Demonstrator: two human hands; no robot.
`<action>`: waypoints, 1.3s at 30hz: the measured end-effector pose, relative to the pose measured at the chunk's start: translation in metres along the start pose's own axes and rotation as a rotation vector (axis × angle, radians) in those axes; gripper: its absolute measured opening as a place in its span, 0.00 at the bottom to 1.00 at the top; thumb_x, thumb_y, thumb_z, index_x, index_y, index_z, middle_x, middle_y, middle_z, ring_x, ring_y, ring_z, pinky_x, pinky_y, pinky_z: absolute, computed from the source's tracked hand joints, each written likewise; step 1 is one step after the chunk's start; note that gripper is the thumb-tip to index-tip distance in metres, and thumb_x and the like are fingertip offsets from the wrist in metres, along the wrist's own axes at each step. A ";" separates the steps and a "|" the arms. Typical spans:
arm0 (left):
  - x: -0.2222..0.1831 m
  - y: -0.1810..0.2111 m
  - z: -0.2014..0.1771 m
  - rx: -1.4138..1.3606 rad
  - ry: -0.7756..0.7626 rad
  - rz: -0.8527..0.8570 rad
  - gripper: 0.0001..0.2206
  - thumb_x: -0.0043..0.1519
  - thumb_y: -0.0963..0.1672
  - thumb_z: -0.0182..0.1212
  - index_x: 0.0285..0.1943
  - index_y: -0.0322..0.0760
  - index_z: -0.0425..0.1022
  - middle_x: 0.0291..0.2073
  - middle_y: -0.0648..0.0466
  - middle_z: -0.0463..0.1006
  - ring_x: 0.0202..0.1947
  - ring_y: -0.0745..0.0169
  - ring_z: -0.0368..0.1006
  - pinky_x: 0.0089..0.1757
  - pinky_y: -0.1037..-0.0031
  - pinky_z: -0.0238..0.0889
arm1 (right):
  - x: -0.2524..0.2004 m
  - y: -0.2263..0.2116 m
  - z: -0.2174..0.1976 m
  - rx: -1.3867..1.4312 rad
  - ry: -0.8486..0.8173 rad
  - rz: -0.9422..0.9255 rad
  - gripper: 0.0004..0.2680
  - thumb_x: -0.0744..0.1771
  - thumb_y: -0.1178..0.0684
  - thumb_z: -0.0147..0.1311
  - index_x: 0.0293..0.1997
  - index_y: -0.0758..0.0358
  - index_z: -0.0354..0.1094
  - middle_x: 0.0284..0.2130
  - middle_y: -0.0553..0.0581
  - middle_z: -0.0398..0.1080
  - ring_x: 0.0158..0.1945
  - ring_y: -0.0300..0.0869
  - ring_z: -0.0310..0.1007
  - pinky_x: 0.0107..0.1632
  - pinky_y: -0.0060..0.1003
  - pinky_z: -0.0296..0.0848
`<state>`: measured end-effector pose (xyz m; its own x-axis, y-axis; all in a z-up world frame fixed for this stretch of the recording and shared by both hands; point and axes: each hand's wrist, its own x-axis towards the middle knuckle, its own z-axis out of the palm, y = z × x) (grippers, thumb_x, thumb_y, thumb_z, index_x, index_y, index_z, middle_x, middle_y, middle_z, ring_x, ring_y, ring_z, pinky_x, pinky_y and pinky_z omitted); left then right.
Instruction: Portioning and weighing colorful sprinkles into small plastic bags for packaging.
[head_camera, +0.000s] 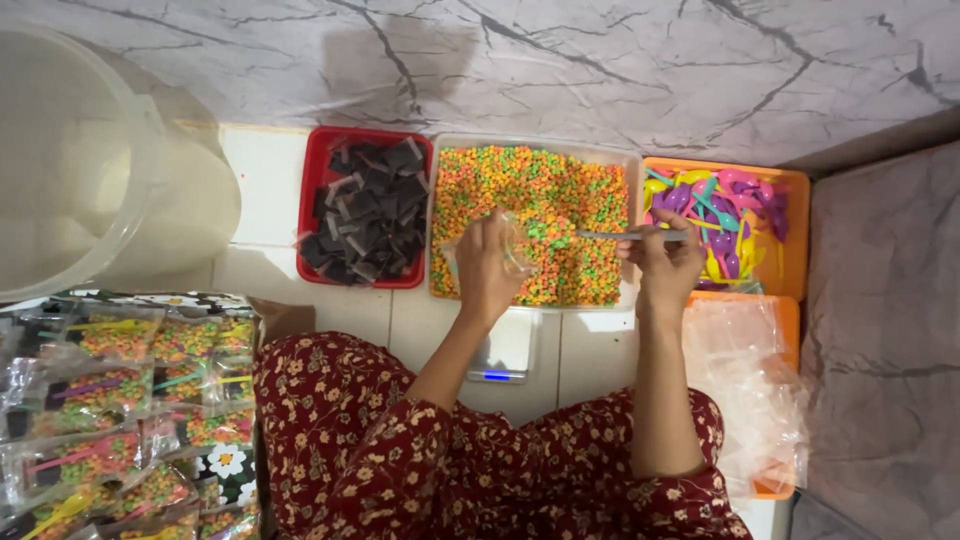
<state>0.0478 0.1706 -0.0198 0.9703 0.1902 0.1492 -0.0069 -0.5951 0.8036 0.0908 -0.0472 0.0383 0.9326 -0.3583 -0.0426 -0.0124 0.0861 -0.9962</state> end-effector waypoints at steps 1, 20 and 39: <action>0.002 0.001 0.006 -0.002 0.000 0.001 0.48 0.39 0.41 0.83 0.72 0.34 0.60 0.54 0.39 0.69 0.58 0.33 0.67 0.57 0.49 0.57 | -0.004 -0.003 0.005 -0.001 0.001 -0.002 0.11 0.67 0.64 0.52 0.55 0.69 0.65 0.32 0.67 0.73 0.28 0.49 0.80 0.33 0.39 0.86; -0.010 -0.022 0.000 -0.151 0.159 0.114 0.43 0.34 0.45 0.86 0.62 0.38 0.67 0.50 0.44 0.75 0.52 0.36 0.72 0.55 0.47 0.62 | -0.026 0.053 -0.042 -0.693 0.084 -0.513 0.08 0.70 0.67 0.50 0.54 0.72 0.70 0.31 0.69 0.74 0.26 0.54 0.76 0.29 0.46 0.77; 0.002 -0.037 0.018 0.028 -0.057 -0.005 0.48 0.37 0.44 0.85 0.70 0.36 0.62 0.55 0.41 0.73 0.58 0.37 0.69 0.59 0.49 0.57 | -0.005 0.027 0.000 0.020 0.080 0.084 0.11 0.68 0.62 0.54 0.57 0.70 0.66 0.37 0.65 0.70 0.29 0.49 0.81 0.34 0.40 0.88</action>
<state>0.0540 0.1788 -0.0598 0.9826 0.1488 0.1111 0.0042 -0.6160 0.7877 0.0863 -0.0429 0.0121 0.8968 -0.4221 -0.1323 -0.0810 0.1373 -0.9872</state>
